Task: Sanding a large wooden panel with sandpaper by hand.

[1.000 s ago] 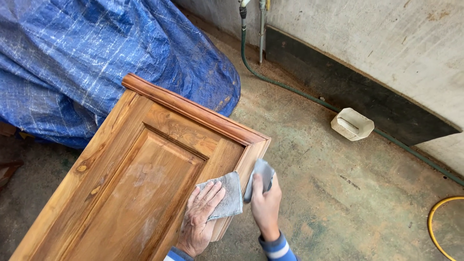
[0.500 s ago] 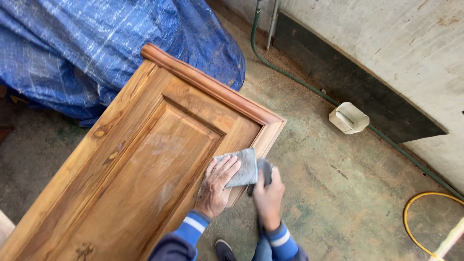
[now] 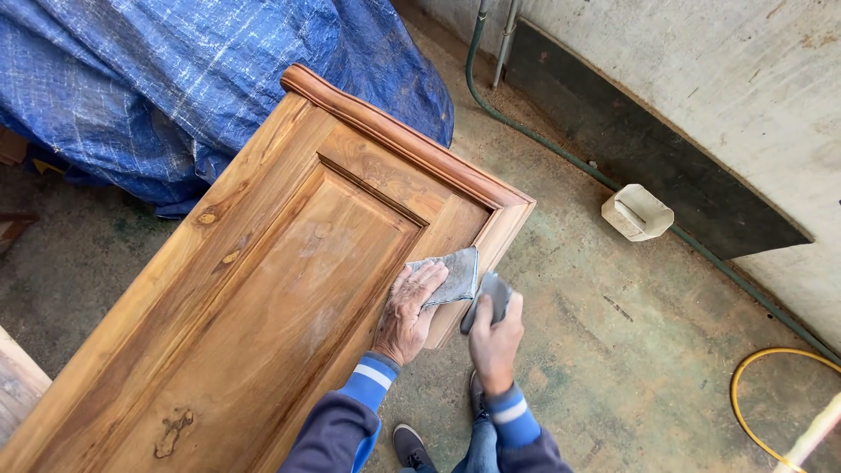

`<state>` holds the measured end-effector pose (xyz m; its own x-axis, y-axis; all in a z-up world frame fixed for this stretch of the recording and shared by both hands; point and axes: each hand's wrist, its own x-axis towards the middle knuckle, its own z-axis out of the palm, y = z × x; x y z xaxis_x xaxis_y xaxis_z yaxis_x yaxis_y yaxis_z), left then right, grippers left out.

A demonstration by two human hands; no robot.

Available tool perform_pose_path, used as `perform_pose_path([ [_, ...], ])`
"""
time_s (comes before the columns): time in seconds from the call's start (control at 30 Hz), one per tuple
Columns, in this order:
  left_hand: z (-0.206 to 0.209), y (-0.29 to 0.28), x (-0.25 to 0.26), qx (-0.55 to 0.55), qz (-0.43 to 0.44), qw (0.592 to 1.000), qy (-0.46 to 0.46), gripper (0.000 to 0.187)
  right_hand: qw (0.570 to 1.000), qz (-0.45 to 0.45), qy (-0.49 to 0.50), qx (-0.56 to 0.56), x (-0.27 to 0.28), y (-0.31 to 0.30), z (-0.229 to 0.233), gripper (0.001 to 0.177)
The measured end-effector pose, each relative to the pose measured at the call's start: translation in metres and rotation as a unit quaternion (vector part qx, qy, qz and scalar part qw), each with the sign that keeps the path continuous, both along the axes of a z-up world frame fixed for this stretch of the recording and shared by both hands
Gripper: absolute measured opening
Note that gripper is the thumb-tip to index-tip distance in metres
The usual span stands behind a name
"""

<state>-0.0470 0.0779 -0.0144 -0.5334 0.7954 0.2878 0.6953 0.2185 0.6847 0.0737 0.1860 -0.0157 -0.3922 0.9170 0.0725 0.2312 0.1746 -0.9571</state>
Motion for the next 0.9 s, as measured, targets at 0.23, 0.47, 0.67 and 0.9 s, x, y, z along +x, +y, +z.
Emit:
perform_pose_path([
  [0.23,-0.001,-0.002,0.0,0.004,-0.003,1.0,0.009,0.05,0.993,0.117,0.02,0.018,0.025,-0.057,-0.013,0.017],
  [0.47,0.01,0.001,0.003,-0.021,-0.01,0.999,0.033,0.052,0.985,-0.028,0.142,-0.098,-0.025,0.042,-0.034,0.027],
  [0.67,0.018,0.005,0.002,-0.05,-0.011,0.997,0.051,0.054,0.963,0.026,0.174,-0.203,0.01,-0.043,-0.084,0.032],
  [0.9,0.022,0.007,0.006,-0.078,0.005,0.996,0.031,0.059,0.979,-0.006,0.169,-0.117,-0.053,0.116,-0.065,0.031],
])
